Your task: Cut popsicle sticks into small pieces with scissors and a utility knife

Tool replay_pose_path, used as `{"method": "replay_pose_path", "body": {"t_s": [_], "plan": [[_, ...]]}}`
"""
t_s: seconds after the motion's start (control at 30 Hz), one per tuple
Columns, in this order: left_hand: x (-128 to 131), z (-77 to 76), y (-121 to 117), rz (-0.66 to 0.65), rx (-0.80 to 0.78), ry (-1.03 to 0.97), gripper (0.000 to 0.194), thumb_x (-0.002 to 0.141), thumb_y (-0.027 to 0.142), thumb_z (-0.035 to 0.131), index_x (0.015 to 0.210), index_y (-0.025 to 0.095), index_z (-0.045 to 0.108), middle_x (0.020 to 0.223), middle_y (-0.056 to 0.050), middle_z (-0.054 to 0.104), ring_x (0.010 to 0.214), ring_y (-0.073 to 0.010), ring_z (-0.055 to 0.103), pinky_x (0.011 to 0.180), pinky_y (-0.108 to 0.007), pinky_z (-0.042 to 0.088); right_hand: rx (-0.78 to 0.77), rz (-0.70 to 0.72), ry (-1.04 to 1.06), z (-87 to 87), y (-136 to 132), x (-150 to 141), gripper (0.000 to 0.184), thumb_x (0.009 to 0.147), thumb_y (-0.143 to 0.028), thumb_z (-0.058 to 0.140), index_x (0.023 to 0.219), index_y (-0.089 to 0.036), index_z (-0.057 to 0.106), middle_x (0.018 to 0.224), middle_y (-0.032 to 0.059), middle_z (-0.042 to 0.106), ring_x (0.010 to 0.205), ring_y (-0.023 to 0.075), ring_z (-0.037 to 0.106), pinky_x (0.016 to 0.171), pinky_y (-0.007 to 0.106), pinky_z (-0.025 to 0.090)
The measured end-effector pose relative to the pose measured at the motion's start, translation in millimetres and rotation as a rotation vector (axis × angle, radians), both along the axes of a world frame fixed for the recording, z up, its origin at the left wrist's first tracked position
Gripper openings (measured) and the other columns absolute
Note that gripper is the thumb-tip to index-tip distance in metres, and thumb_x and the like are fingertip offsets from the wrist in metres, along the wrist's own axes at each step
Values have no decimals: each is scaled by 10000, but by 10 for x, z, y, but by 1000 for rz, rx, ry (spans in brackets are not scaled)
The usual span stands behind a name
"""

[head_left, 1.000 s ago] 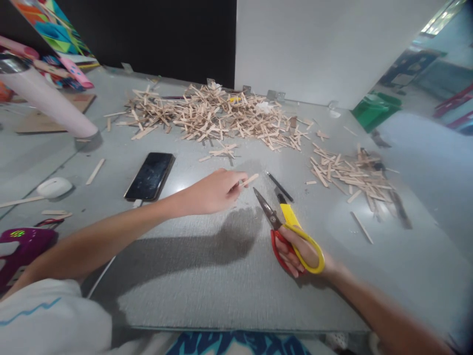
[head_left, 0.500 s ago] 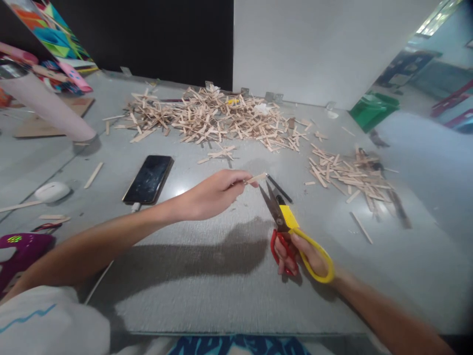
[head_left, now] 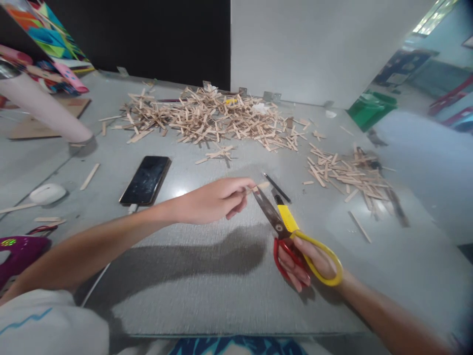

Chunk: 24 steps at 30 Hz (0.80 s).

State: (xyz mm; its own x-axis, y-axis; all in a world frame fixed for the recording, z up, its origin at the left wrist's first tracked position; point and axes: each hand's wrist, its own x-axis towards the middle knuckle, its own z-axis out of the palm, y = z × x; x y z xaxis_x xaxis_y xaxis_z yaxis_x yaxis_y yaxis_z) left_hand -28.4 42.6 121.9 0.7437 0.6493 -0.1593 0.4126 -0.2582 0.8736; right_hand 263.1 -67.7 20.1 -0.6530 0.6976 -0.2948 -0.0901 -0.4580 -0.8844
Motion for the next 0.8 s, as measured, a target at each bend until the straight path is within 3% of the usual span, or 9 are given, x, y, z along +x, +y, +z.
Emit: {"method": "replay_pose_path", "body": {"t_s": [0.13, 0.3, 0.47, 0.63, 0.8], "plan": [[-7, -21, -4, 10, 18, 41, 242, 1151, 317, 396, 1132, 207, 610, 820, -13, 651, 663, -149, 585, 619, -274, 454, -23, 32, 29, -9, 27, 17, 703, 1046, -843, 494, 699, -233, 536, 399, -81, 410, 309, 111, 434, 335, 198, 388], [-11, -23, -19, 31, 48, 34, 406, 1122, 244, 417, 1517, 235, 512, 856, 10, 664, 691, -154, 614, 636, -259, 462, -47, 75, 78, -47, 41, 46, 711, 1031, -861, 491, 695, -235, 532, 395, -84, 409, 298, 107, 416, 315, 191, 362], [-9, -34, -34, 3, 120, 52, 421, 1112, 204, 387, 1528, 223, 452, 873, 6, 678, 710, -162, 619, 670, -273, 467, -107, 82, 134, -56, 27, 22, 715, 1067, -833, 452, 692, -229, 532, 403, -78, 417, 296, 107, 431, 305, 180, 343], [-31, -62, -25, -34, 289, 115, 461, 1108, 181, 386, 1565, 227, 421, 880, 7, 688, 731, -172, 606, 741, -307, 439, -204, 106, 238, -20, 85, 9, 702, 1081, -796, 495, 664, -231, 519, 383, -91, 406, 248, 94, 343, 282, 193, 370], [-56, -35, -1, -44, 277, 170, 497, 1096, 161, 390, 1585, 240, 430, 891, 0, 700, 762, -189, 638, 759, -321, 430, -224, 101, 213, -11, 128, 18, 691, 1093, -753, 528, 638, -233, 514, 362, -97, 397, 226, 82, 308, 261, 180, 360]]}}
